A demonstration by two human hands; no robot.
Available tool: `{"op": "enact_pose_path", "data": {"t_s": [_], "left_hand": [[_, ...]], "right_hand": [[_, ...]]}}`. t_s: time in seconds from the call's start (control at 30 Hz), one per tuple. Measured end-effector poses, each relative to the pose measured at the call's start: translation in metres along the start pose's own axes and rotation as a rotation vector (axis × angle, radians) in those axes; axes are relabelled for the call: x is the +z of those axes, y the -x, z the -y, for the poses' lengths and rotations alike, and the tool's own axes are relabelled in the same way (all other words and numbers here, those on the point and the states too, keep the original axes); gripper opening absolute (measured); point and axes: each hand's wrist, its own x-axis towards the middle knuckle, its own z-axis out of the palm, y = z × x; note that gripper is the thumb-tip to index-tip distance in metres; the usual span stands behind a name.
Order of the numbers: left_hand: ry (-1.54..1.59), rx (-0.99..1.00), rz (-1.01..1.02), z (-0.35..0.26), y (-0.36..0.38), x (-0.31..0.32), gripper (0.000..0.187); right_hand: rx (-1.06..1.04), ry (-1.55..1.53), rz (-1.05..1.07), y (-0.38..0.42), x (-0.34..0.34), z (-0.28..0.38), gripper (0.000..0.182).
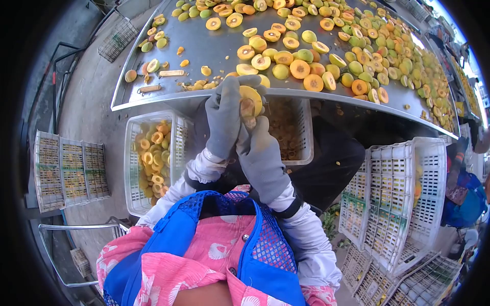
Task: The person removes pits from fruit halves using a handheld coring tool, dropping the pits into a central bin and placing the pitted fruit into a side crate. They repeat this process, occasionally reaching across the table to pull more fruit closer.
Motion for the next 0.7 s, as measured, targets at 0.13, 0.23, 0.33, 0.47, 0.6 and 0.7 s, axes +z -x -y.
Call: {"op": "enact_pose_path", "data": {"t_s": [0.13,0.23,0.33,0.47,0.6,0.7], "left_hand": [[-0.058,-0.056,-0.002,-0.003,0.001,-0.001,0.034],[-0.117,-0.111,0.001,0.000,-0.001,-0.003,0.038],[-0.212,-0.121,-0.011,0.002,-0.003,-0.006,0.040],[-0.453,-0.034,-0.010,0.004,-0.005,-0.007,0.033],[-0.773,0.090,0.078,0.003,-0.005,-0.008,0.030],[-0.703,0.239,0.146,0.016,-0.009,-0.018,0.029]], "right_hand": [[0.005,-0.006,0.058,0.002,-0.006,-0.003,0.022],[0.192,-0.263,0.164,0.000,-0.008,0.003,0.021],[0.701,-0.657,0.360,-0.005,-0.021,0.019,0.023],[0.799,-0.826,0.440,-0.006,-0.029,0.022,0.029],[0.868,-0.757,0.405,-0.006,-0.024,0.020,0.031],[0.951,-0.946,0.568,-0.008,-0.035,0.006,0.036]]}}
